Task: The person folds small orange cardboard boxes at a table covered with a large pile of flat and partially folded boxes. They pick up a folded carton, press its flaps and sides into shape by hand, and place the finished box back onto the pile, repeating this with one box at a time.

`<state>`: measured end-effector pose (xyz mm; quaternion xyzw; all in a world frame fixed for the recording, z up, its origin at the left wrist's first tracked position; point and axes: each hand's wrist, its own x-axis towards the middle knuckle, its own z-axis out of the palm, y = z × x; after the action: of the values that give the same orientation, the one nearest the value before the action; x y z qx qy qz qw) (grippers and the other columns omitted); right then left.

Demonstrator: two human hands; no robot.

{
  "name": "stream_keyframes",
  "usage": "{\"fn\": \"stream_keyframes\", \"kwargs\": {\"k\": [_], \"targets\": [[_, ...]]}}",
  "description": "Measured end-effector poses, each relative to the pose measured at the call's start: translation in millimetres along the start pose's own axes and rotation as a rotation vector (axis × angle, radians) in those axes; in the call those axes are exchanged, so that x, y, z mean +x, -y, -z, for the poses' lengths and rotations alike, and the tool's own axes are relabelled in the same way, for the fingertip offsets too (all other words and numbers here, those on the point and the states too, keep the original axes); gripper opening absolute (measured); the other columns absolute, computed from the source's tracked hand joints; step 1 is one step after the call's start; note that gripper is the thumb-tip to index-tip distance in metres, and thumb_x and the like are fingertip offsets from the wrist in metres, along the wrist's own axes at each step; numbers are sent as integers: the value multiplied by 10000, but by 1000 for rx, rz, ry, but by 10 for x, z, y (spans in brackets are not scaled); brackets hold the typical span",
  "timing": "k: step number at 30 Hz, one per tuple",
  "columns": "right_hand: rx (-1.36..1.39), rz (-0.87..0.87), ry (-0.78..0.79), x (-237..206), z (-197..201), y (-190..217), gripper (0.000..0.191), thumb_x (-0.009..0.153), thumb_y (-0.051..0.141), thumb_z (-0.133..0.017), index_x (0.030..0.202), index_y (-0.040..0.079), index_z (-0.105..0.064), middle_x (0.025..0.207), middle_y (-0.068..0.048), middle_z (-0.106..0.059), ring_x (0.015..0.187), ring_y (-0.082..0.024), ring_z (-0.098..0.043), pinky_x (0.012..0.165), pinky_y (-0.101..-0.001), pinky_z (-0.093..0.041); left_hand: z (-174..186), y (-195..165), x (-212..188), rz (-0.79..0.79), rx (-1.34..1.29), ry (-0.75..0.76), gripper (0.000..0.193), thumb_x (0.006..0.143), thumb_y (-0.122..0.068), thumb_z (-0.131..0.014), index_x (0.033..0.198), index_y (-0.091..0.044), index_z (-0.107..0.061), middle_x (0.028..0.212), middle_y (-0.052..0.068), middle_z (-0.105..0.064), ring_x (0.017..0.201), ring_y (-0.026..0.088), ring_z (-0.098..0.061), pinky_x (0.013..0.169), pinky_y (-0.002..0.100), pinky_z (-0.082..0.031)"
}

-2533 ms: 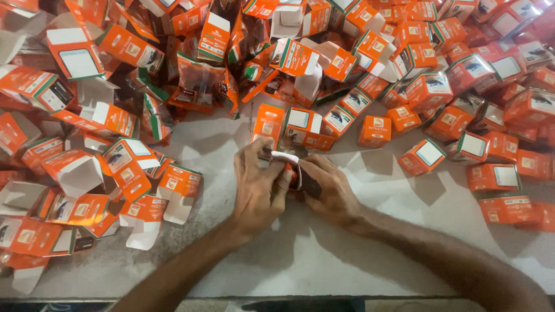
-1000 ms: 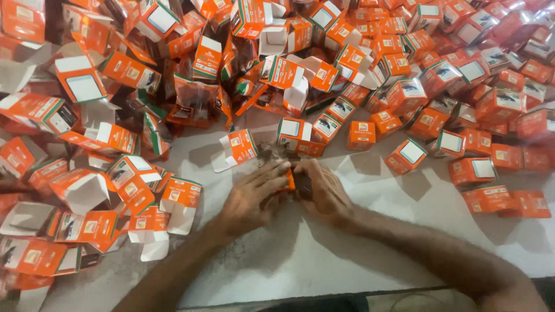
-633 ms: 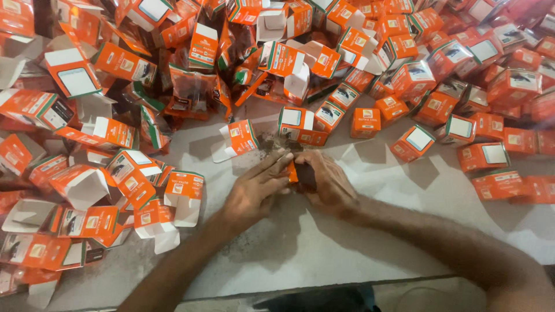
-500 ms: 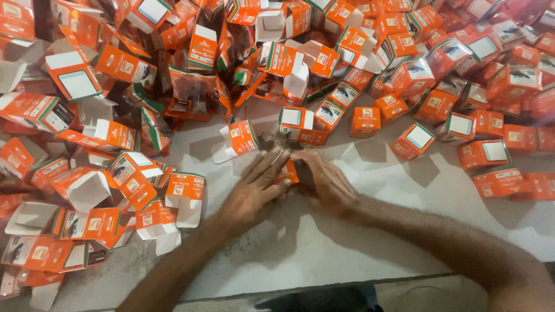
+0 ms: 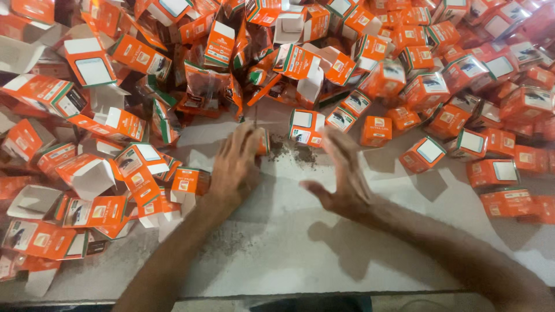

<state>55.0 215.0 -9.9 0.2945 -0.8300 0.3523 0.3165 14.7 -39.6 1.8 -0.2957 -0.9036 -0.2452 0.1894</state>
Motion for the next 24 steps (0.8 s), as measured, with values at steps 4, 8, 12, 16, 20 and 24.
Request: {"fn": "stream_keyframes", "kwargs": {"k": [4,8,12,16,20,24], "targets": [[342,-202,280,-56,-62,167,1017,844,248,-837,1551,-80,-184,1488,-279,-438,1338,-396,-516,1115,-436,-442,-9,-174,-125,-599,-18,-6,503,858,-137,-725,1317,-20,-556,1367,183,-542,1203,348,-597,1114,544,-467],[394,-491,432,-70,-39,118,837,829,74,-713,1569,37,-325,1384,-191,-601,1148,-328,-646,980,-390,-524,50,-161,-4,-696,71,-137,476,803,-92,-715,1247,-7,-564,1390,202,-578,1251,372,-619,1111,503,-505],[464,-390,289,-84,-130,120,674,904,90,-761,1473,21,-405,1303,-195,-613,1191,-353,-641,1000,-416,-518,224,327,422,-25,347,-390,455,990,-49,-711,1399,-16,-513,1347,208,-544,1188,389,-611,957,476,-575],[350,-390,339,-96,-173,149,629,841,135,-819,1374,31,-502,1231,-184,-628,1170,-383,-634,941,-423,-527,173,663,644,323,424,-103,681,792,-231,-816,1329,27,-487,1092,275,-533,961,457,-630,644,493,-565],[331,-292,294,-93,-118,146,630,798,130,-833,1343,0,-545,1326,-214,-608,1216,-416,-598,983,-456,-504,86,755,642,365,463,-38,454,798,-113,-757,1175,-26,-520,1107,242,-557,891,410,-662,662,484,-567],[307,-390,330,-97,-77,126,599,753,154,-861,1276,25,-599,1234,-179,-650,1139,-389,-633,924,-445,-521,228,653,455,202,192,-296,340,897,-34,-742,1177,-34,-550,1084,189,-588,906,375,-667,748,495,-552]]}}
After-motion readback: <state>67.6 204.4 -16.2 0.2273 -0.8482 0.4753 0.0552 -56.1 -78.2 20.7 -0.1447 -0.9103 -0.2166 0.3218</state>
